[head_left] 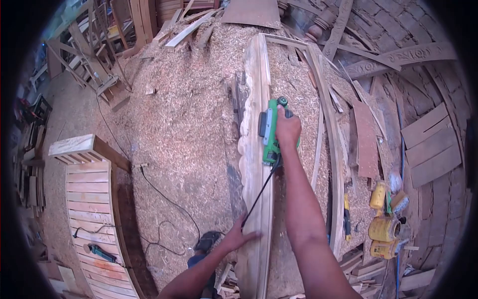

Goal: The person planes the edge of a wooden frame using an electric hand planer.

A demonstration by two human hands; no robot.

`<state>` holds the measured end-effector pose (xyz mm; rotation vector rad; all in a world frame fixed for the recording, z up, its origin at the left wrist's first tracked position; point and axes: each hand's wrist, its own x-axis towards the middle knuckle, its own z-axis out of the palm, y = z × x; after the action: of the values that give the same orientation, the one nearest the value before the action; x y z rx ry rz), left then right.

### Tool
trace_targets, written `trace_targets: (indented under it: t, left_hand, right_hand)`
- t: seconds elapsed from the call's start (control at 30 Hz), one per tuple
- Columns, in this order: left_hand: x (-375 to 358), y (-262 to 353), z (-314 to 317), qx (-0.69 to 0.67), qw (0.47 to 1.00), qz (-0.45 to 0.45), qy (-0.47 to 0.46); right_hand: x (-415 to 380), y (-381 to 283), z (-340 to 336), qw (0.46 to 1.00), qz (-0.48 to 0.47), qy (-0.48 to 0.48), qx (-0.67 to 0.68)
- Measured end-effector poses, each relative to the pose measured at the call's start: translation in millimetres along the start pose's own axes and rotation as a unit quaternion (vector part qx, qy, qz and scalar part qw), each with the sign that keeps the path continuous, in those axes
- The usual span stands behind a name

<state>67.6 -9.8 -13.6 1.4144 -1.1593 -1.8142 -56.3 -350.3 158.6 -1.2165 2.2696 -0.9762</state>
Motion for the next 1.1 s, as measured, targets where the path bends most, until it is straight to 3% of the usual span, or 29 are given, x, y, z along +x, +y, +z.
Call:
trace_targets:
  t: [0.07, 0.13, 0.2, 0.23, 0.27, 0.33, 0.37, 0.4, 0.47, 0.5, 0.53, 0.6, 0.73, 0.77, 0.83, 0.97, 1.0, 1.1]
  left_hand:
    - [-28, 10, -37, 0.022, 0.989, -0.132, -0.062]
    - [-30, -112, -50, 0.062, 0.990, -0.126, 0.020]
    - [-62, -150, -84, 0.002, 0.992, -0.104, 0.068]
    - [-83, -138, -115, 0.050, 0.988, -0.130, 0.064]
    - [-92, -198, -149, 0.251, 0.956, -0.109, 0.109]
    - [-119, -234, -216, 0.397, 0.893, -0.084, 0.195]
    - [-132, -258, -259, 0.377, 0.892, -0.096, 0.229]
    - [-153, -189, -264, 0.405, 0.863, -0.098, 0.286]
    - [-160, -176, -314, 0.420, 0.833, -0.041, 0.358]
    - [-162, -151, -318, 0.435, 0.806, -0.015, 0.402]
    - [-163, -102, -311, 0.405, 0.819, -0.006, 0.407]
    - [-156, -60, -304, 0.488, 0.753, 0.081, 0.434]
    - [-142, 4, -256, 0.474, 0.787, 0.124, 0.374]
    - [-137, 3, -249, 0.495, 0.773, 0.156, 0.364]
    - [-133, 9, -226, 0.454, 0.794, 0.179, 0.362]
    - [-112, -38, -229, 0.233, 0.890, 0.127, 0.371]
    - [-110, -41, -221, 0.164, 0.893, 0.153, 0.389]
    - [-95, -60, -225, 0.164, 0.891, 0.123, 0.406]
  right_hand:
    - [24, -8, 14, 1.000, -0.004, 0.003, -0.004]
    - [31, -15, 16, 1.000, -0.023, -0.016, 0.002]
    - [18, -3, 0, 0.999, -0.020, -0.032, 0.008]
    - [2, 2, -7, 0.999, -0.011, -0.038, 0.019]
    - [-20, 13, -14, 0.999, 0.000, -0.046, 0.028]
    - [-83, 51, -38, 0.999, -0.030, -0.013, 0.004]
    - [-119, 66, -54, 0.999, -0.051, 0.006, -0.005]
    - [-159, 84, -71, 0.999, -0.041, -0.001, -0.010]
    - [-254, 144, -104, 0.999, -0.041, -0.018, -0.004]
    - [-304, 161, -128, 0.999, -0.018, -0.026, 0.011]
    - [-350, 190, -145, 1.000, -0.013, -0.020, 0.005]
    - [-444, 241, -182, 0.998, 0.056, -0.021, -0.006]
    - [-575, 283, -245, 0.994, 0.105, 0.004, 0.039]
    - [-584, 288, -252, 0.994, 0.107, 0.007, 0.030]
    - [-577, 280, -254, 0.994, 0.112, -0.003, 0.006]
    - [-517, 267, -226, 0.996, 0.089, 0.014, 0.000]
    - [-494, 256, -217, 0.997, 0.079, 0.009, 0.012]
    - [-418, 225, -184, 0.998, 0.059, 0.009, -0.006]
